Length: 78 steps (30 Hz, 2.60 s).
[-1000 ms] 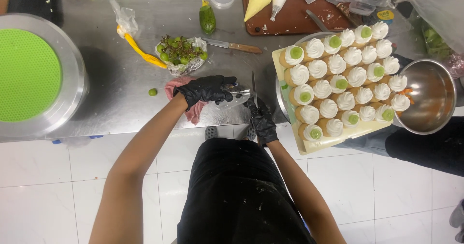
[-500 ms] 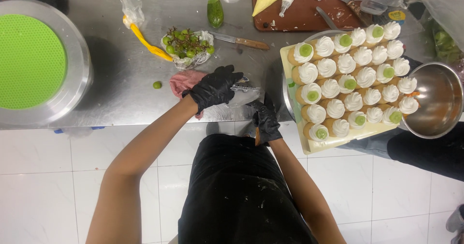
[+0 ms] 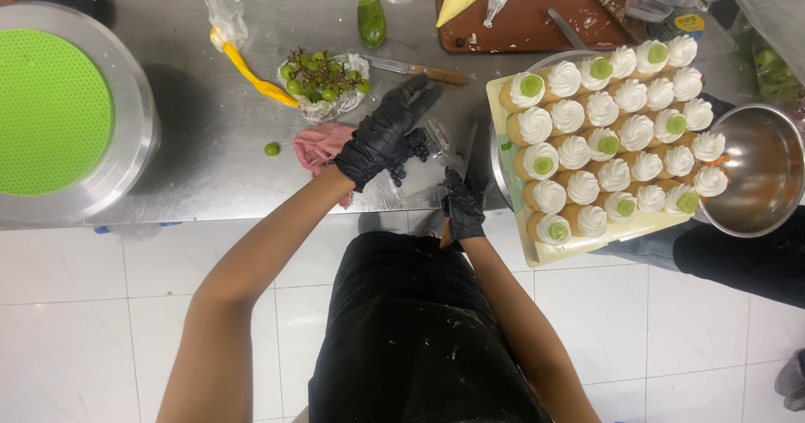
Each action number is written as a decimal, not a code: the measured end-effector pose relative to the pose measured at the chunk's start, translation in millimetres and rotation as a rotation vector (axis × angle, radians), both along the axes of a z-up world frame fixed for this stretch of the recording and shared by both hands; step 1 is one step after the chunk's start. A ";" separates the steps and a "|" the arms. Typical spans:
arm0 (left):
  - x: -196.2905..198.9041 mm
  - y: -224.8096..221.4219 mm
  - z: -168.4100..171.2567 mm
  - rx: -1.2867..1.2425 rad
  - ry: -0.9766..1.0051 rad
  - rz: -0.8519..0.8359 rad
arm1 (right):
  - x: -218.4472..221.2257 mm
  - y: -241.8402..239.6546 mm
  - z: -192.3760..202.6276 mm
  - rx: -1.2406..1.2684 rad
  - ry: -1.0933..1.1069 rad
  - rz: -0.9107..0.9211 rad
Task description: Decorating a batch of frosted cupcakes by cutting and placing fruit toppings such as grapes, blueberries, and pumpkin pieces.
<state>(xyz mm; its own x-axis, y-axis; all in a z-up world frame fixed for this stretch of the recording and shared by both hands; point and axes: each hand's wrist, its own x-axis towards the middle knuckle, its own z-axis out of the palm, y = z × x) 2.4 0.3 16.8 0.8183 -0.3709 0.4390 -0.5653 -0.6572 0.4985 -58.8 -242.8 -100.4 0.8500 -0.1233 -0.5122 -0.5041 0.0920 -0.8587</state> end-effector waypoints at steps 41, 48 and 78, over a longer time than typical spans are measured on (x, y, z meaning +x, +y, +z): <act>-100.7 18.0 -107.0 0.489 0.048 0.447 | 60.6 6.5 -23.3 0.131 -0.122 -0.128; -106.0 17.1 -101.6 0.536 0.058 0.455 | 73.1 0.8 -78.7 0.161 -0.165 -0.203; -125.3 3.0 83.1 -1.546 0.945 0.145 | -143.5 -99.3 108.6 -0.434 -0.209 0.618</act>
